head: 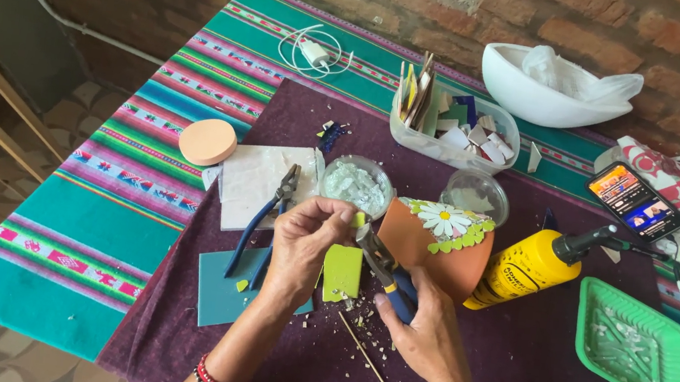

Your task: Decorating a small pot with mosaic pieces by cutting them with nippers and placing them on the pot's surface.

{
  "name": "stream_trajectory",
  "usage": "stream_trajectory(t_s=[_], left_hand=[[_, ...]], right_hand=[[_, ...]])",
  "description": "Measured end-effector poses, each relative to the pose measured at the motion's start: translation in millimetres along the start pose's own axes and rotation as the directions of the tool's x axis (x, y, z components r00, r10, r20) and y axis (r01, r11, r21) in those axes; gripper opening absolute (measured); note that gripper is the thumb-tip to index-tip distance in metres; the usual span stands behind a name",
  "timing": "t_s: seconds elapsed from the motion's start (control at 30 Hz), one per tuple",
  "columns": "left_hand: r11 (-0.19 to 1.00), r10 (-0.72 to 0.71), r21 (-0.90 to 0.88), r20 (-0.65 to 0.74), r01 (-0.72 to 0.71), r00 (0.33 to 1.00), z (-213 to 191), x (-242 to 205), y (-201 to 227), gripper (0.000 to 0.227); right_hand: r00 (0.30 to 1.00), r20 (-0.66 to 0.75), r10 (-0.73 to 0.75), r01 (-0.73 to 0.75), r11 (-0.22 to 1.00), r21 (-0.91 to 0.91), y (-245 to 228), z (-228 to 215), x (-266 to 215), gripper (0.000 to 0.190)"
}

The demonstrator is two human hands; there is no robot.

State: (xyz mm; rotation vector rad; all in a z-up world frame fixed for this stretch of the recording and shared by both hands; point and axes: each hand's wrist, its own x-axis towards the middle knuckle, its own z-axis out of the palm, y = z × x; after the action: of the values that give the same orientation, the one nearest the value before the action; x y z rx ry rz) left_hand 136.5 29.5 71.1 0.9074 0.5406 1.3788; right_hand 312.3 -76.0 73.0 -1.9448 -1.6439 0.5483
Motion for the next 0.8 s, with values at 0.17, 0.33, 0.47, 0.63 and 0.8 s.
stream_trajectory(t_s=[0.17, 0.33, 0.47, 0.63, 0.8], left_hand=[[0.997, 0.015, -0.075, -0.01, -0.016, 1.0, 0, 1, -1, 0.01], [0.999, -0.011, -0.049, 0.097, 0.016, 0.995, -1, -3, -2, 0.02], [0.988, -0.076, -0.117, 0.17, 0.096, 0.983, 3, -3, -7, 0.026], [0.94, -0.132, -0.285, 0.196, 0.186, 0.972, 13, -9, -12, 0.008], [0.994, -0.09, -0.026, 0.361, 0.107, 0.928, 29, -22, -14, 0.011]], right_hand=[[0.996, 0.02, 0.092, -0.094, 0.987, 0.134, -7, -1, -1, 0.052], [0.996, -0.084, 0.036, -0.013, 0.965, 0.261, -16, 2, -2, 0.039], [0.978, -0.207, -0.021, 0.053, 0.987, 0.15, -26, 12, 2, 0.058], [0.942, -0.334, 0.038, -0.025, 0.999, 0.043, -33, 23, 3, 0.059], [0.767, -0.612, -0.193, -0.039, 0.938, -0.344, -49, 36, -3, 0.051]])
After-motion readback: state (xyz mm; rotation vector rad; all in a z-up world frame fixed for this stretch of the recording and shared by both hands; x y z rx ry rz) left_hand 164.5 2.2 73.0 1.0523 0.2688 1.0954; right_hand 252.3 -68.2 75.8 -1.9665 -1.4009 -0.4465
